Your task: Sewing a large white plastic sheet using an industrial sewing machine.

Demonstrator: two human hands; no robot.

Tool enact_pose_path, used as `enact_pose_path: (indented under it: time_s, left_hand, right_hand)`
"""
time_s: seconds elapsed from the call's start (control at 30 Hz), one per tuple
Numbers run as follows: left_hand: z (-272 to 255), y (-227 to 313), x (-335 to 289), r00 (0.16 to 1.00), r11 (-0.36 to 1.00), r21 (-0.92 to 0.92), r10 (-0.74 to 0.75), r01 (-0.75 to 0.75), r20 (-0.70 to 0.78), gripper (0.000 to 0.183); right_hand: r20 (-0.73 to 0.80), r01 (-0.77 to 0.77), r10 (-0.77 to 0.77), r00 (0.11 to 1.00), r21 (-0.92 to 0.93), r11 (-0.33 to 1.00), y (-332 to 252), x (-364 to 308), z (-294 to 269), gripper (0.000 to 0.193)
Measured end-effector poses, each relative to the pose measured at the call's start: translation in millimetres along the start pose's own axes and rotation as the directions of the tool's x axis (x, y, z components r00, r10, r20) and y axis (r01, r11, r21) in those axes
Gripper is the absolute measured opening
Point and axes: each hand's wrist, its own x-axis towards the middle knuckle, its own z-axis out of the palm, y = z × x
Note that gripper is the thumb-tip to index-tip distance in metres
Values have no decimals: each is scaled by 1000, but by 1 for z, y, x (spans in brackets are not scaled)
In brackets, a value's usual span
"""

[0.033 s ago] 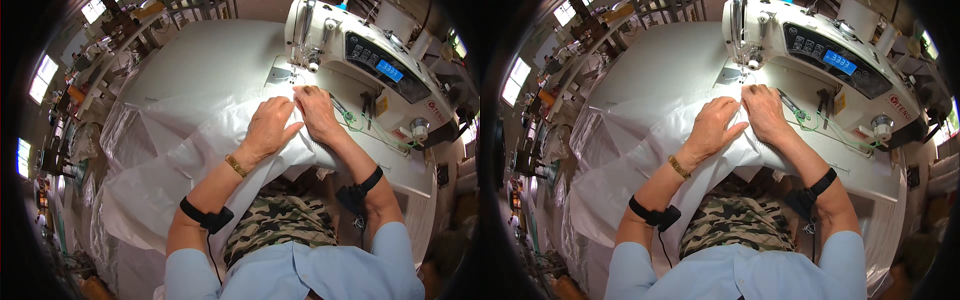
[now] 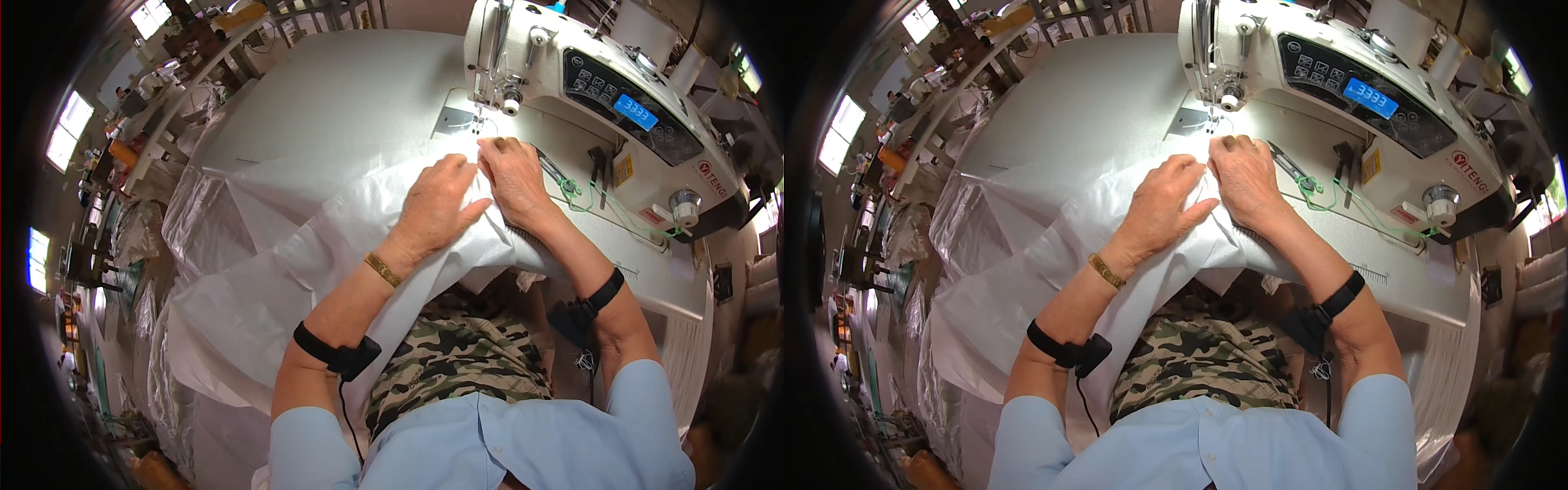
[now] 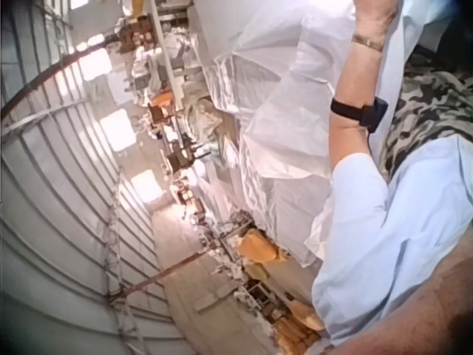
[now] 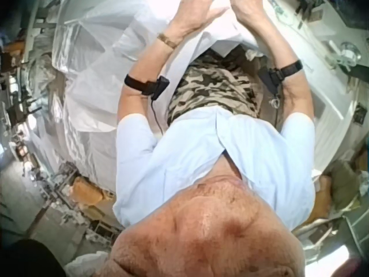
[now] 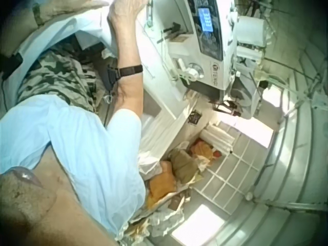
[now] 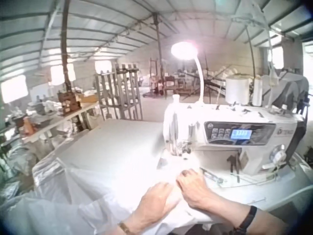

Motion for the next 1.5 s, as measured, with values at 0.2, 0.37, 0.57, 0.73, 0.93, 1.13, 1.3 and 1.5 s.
enact_pose_path:
  time_s: [0.2, 0.37, 0.57, 0.73, 0.93, 1.13, 1.3, 1.5]
  left_hand:
    - [-8, -24, 10, 998, 998, -28, 60, -60, 19, 52]
    - [-7, -32, 13, 996, 995, 36, 87, -88, 32, 46]
    - [-7, -28, 29, 992, 996, 22, 87, -89, 90, 42]
    - [-3, -29, 32, 990, 993, 86, 72, -83, 119, 40]
    - [-1, -24, 41, 987, 986, 143, 67, -88, 149, 27]
    - [4, -26, 49, 988, 976, 203, 54, -82, 143, 19]
    - [8, -29, 59, 992, 968, 226, 86, -106, 94, 13]
    - [9, -28, 62, 990, 967, 237, 63, -91, 124, 12]
  right_hand:
    - [8, -25, 25, 1000, 13, 1000, -5, 6, 1, 21]
    - [45, -32, 28, 999, 78, 996, 2, 3, 6, 31]
    - [16, -14, 13, 1000, 32, 999, 14, 7, 11, 29]
    - [58, -70, 68, 996, 42, 997, 14, 11, 10, 33]
    - [-93, 28, -26, 995, 22, 999, 25, 14, 13, 28]
    - [37, -24, 26, 999, -40, 999, 20, 19, 6, 23]
    - [-46, -102, 110, 993, 153, 983, 31, 24, 13, 26]
    - [-158, -231, 426, 891, 649, 724, 46, 37, 21, 43]
